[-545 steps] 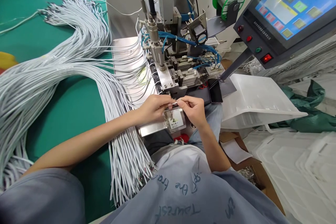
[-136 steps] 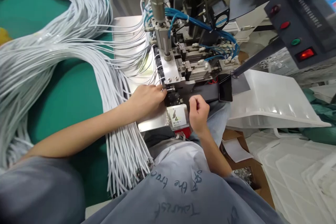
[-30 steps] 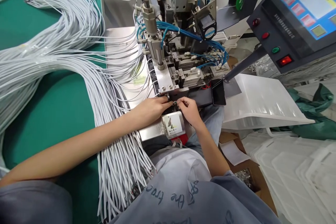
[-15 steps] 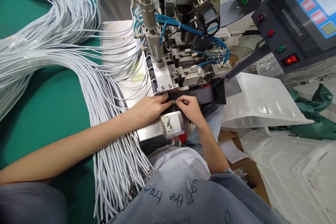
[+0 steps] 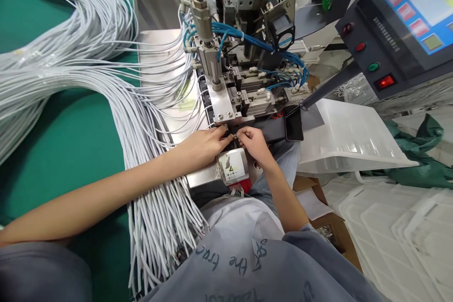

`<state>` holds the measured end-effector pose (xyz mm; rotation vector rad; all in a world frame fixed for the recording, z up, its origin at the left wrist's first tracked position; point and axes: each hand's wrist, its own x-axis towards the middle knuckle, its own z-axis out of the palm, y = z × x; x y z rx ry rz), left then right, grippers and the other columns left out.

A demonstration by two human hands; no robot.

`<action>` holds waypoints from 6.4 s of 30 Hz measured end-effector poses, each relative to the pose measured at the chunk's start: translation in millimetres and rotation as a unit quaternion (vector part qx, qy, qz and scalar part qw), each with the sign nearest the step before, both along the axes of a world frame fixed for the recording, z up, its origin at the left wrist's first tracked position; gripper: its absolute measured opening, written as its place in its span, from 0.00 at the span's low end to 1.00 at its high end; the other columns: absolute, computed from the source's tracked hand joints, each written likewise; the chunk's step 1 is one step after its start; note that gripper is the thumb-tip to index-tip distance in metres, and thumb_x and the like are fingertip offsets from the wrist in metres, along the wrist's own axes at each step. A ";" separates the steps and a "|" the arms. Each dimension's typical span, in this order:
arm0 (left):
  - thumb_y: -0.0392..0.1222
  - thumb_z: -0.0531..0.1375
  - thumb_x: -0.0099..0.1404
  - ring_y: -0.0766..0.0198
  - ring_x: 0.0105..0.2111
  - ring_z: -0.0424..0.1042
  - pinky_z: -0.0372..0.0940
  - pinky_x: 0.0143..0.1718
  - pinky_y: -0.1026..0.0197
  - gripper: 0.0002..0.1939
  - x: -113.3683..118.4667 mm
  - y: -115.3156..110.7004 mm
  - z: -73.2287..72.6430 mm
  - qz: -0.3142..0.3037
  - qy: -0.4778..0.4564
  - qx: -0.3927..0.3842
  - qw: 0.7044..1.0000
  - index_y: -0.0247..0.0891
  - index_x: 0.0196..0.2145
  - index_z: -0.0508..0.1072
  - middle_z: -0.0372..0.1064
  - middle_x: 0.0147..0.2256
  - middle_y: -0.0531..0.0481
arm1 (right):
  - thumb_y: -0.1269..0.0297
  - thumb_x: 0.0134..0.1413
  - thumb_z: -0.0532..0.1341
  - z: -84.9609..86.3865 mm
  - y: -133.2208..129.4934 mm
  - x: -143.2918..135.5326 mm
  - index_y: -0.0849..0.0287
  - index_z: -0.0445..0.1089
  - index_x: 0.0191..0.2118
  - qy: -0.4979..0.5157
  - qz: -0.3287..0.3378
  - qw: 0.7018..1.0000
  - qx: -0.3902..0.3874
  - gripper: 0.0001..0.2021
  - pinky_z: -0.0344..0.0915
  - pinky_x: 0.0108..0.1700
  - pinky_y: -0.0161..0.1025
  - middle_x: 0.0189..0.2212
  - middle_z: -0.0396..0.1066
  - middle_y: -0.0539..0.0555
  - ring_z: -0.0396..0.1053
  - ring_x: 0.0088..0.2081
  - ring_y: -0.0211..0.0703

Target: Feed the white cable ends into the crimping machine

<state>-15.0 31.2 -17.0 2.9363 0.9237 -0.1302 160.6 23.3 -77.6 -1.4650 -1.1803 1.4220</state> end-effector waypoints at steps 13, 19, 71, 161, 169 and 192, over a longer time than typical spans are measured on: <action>0.24 0.50 0.58 0.62 0.24 0.69 0.52 0.20 0.62 0.13 -11.2 -2.8 14.6 0.083 0.031 0.020 0.996 0.32 0.27 0.73 0.70 0.27 0.43 | 0.62 0.53 0.54 10.9 -22.1 -2.1 0.58 0.60 0.23 -0.149 -0.079 0.972 0.161 0.10 0.52 0.26 0.35 0.18 0.56 0.45 0.54 0.22 0.34; 0.27 0.51 0.59 0.58 0.26 0.71 0.56 0.23 0.61 0.12 -17.6 10.8 16.8 0.133 0.056 0.008 0.990 0.31 0.33 0.74 0.71 0.27 0.41 | 0.64 0.56 0.54 31.7 -81.8 -53.0 0.56 0.68 0.39 -0.156 0.025 0.962 0.224 0.07 0.62 0.30 0.36 0.28 0.71 0.52 0.65 0.26 0.38; 0.34 0.51 0.66 0.69 0.28 0.69 0.61 0.29 0.68 0.11 -0.7 -3.8 6.3 -0.029 -0.385 -0.155 0.909 0.35 0.37 0.74 0.71 0.29 0.49 | 0.62 0.50 0.61 66.3 -55.6 2.5 0.60 0.75 0.27 -0.111 -0.040 0.965 0.235 0.09 0.54 0.24 0.34 0.22 0.64 0.49 0.58 0.23 0.33; 0.28 0.50 0.61 0.58 0.33 0.71 0.59 0.25 0.61 0.11 -0.5 -1.0 3.0 0.026 -0.001 -0.010 1.000 0.30 0.35 0.73 0.67 0.33 0.41 | 0.56 0.43 0.59 -3.9 2.5 -4.0 0.58 0.58 0.20 0.038 0.027 0.999 -0.012 0.13 0.45 0.21 0.32 0.15 0.52 0.42 0.47 0.17 0.29; 0.25 0.50 0.58 0.56 0.28 0.71 0.52 0.20 0.60 0.12 -5.7 -1.7 12.3 0.104 0.038 -0.009 0.994 0.31 0.29 0.73 0.69 0.30 0.42 | 0.64 0.52 0.53 9.6 -13.1 -2.3 0.59 0.60 0.21 -0.199 -0.081 0.959 0.182 0.11 0.51 0.26 0.34 0.17 0.55 0.45 0.52 0.22 0.33; 0.32 0.50 0.63 0.56 0.29 0.72 0.56 0.25 0.61 0.13 -7.1 3.0 17.6 0.146 0.015 -0.009 0.989 0.31 0.30 0.75 0.71 0.30 0.40 | 0.67 0.49 0.52 18.7 -66.8 -105.0 0.56 0.56 0.19 0.011 0.116 0.993 0.009 0.11 0.56 0.24 0.34 0.13 0.57 0.45 0.58 0.17 0.35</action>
